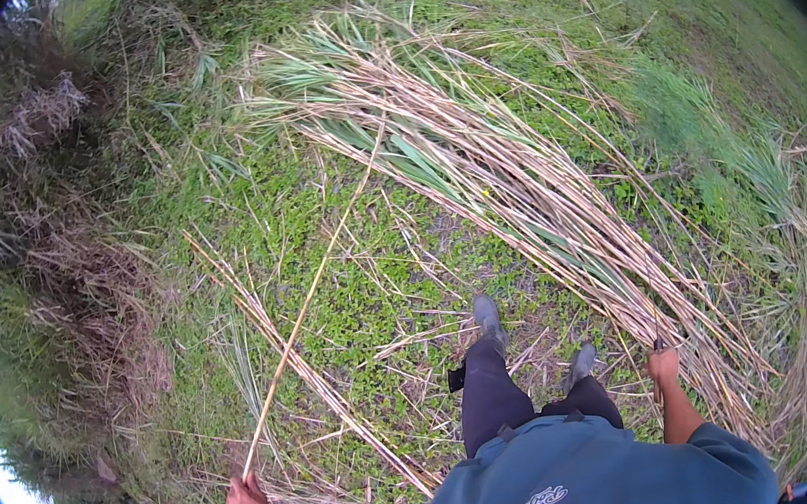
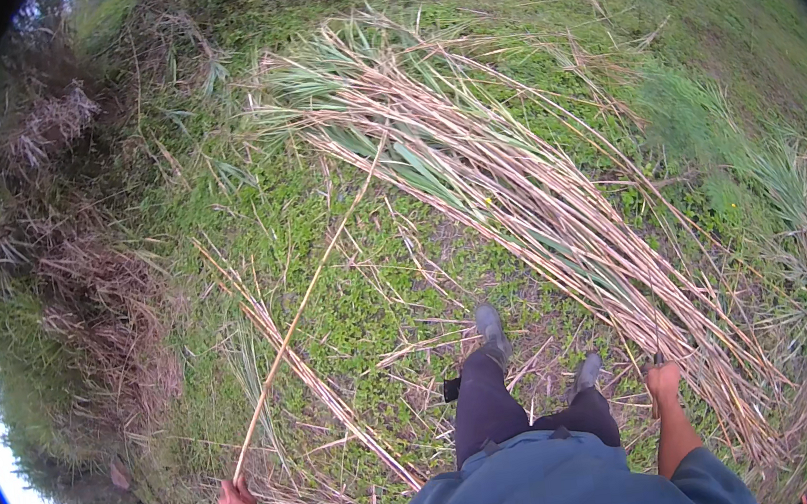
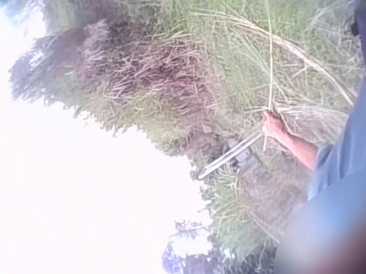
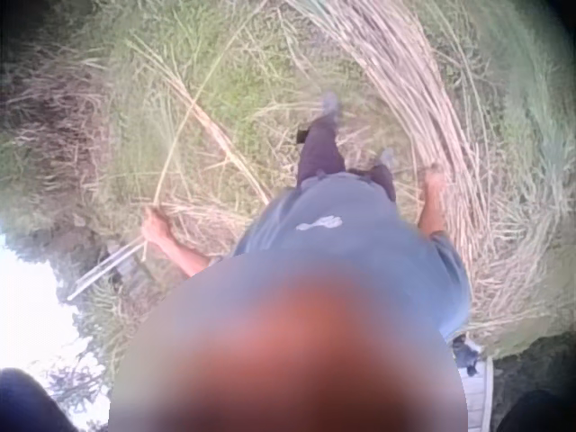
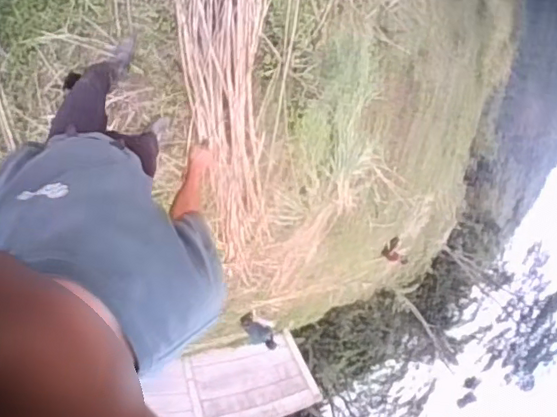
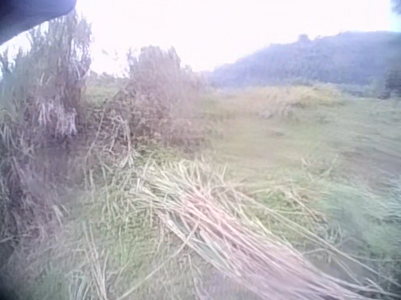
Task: The person uses a machete to cut long sugarcane stalks into shorter sections. They repeatedly pick up stalks, strike them with the machete, and drop the cut pieces onto a growing pile on the ground. The person also gathers and aligns the cut pieces periodically.
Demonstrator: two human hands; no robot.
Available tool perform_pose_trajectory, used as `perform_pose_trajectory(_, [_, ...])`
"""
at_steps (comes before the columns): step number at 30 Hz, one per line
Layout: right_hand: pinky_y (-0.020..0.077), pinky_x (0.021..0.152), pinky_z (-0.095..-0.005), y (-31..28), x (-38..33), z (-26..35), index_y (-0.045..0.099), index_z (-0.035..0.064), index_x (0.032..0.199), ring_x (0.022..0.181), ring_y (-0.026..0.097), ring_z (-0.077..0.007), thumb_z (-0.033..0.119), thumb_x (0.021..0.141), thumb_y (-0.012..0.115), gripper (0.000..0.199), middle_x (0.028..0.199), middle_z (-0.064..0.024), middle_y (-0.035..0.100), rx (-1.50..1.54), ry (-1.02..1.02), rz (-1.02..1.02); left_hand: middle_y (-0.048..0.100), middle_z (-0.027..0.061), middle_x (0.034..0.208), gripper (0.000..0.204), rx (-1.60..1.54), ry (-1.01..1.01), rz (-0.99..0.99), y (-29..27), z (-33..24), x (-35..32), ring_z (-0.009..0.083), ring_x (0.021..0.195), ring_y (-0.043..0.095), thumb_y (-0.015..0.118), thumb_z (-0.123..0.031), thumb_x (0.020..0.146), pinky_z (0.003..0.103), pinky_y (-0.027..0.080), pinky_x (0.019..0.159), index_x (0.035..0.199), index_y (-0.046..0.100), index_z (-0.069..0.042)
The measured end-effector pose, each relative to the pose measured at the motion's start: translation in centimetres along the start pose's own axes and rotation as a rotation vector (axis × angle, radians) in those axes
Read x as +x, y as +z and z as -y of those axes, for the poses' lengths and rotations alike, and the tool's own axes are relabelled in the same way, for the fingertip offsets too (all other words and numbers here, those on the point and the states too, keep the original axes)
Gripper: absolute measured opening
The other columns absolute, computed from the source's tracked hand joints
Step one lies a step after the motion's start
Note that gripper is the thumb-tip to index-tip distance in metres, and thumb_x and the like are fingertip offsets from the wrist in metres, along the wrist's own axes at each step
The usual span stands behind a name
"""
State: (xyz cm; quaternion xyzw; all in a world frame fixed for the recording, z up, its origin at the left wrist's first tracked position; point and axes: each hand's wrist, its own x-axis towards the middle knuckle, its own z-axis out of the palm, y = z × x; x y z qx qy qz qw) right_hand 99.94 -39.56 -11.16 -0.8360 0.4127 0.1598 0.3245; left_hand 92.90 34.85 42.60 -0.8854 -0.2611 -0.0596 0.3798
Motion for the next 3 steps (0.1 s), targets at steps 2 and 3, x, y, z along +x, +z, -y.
perform_pose_trajectory(2, [0.0535,0.063,-0.0371,-3.9,-1.4,6.7,0.061,-0.0087,0.078,0.063,0.069,-0.0291,0.020,0.075,0.065,0.029,0.066,-0.0187,0.068,-0.049,-0.059,0.087,0.055,0.0106,0.062,0.039,0.111,-0.006,-0.054,-4.2,5.8,-5.3,0.0318,0.057,0.057,0.059,-0.043,0.091,0.044,0.042,0.050,0.075,0.050,-0.009])
perform_pose_trajectory(3, [0.0534,0.062,-0.0369,-3.5,-1.0,9.2,0.061,-0.0087,0.078,0.063,0.069,-0.0286,0.020,0.076,0.065,0.029,0.066,-0.0186,0.068,0.000,-0.125,0.102,0.052,0.0094,0.064,0.041,0.155,-0.002,-0.117,-7.0,8.0,-7.6,0.0302,0.059,0.056,0.057,-0.045,0.092,0.043,0.042,0.050,0.074,0.049,-0.009])
